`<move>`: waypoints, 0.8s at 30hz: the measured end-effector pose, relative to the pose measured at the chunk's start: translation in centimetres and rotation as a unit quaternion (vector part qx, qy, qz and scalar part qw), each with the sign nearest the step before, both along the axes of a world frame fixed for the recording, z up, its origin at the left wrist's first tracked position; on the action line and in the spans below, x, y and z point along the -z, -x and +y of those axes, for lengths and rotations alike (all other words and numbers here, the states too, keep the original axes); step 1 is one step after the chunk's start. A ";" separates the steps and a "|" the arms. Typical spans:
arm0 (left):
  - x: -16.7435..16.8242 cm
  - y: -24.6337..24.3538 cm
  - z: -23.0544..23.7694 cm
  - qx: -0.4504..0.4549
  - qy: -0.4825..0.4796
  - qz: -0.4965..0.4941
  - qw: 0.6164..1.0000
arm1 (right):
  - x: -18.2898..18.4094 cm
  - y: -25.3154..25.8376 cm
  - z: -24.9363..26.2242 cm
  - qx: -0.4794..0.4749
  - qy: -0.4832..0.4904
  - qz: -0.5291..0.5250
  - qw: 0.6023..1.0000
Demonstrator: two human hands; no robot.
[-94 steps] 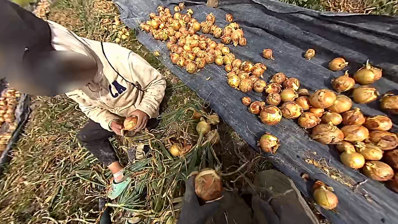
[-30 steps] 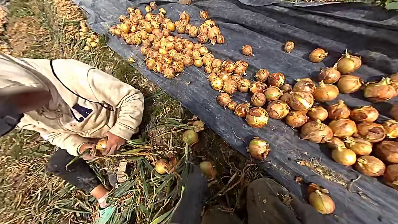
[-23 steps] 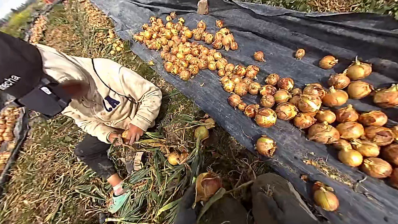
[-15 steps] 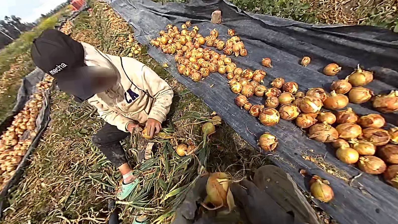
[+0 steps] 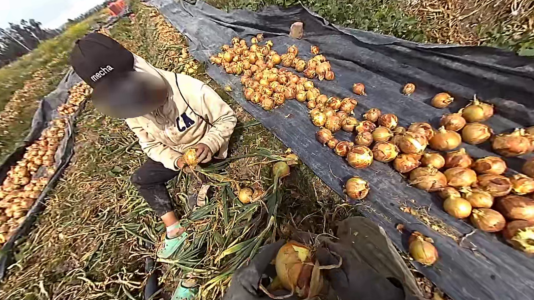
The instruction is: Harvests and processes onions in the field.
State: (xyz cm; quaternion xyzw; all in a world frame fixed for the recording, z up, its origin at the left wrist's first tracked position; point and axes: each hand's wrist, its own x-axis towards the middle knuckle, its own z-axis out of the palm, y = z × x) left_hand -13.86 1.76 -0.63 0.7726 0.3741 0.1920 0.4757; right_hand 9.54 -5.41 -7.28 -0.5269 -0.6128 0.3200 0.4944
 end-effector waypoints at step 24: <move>-0.9 -2.9 -2.6 -0.095 0.001 0.183 0.979 | -7.0 -0.9 -0.7 -0.071 0.228 0.079 0.968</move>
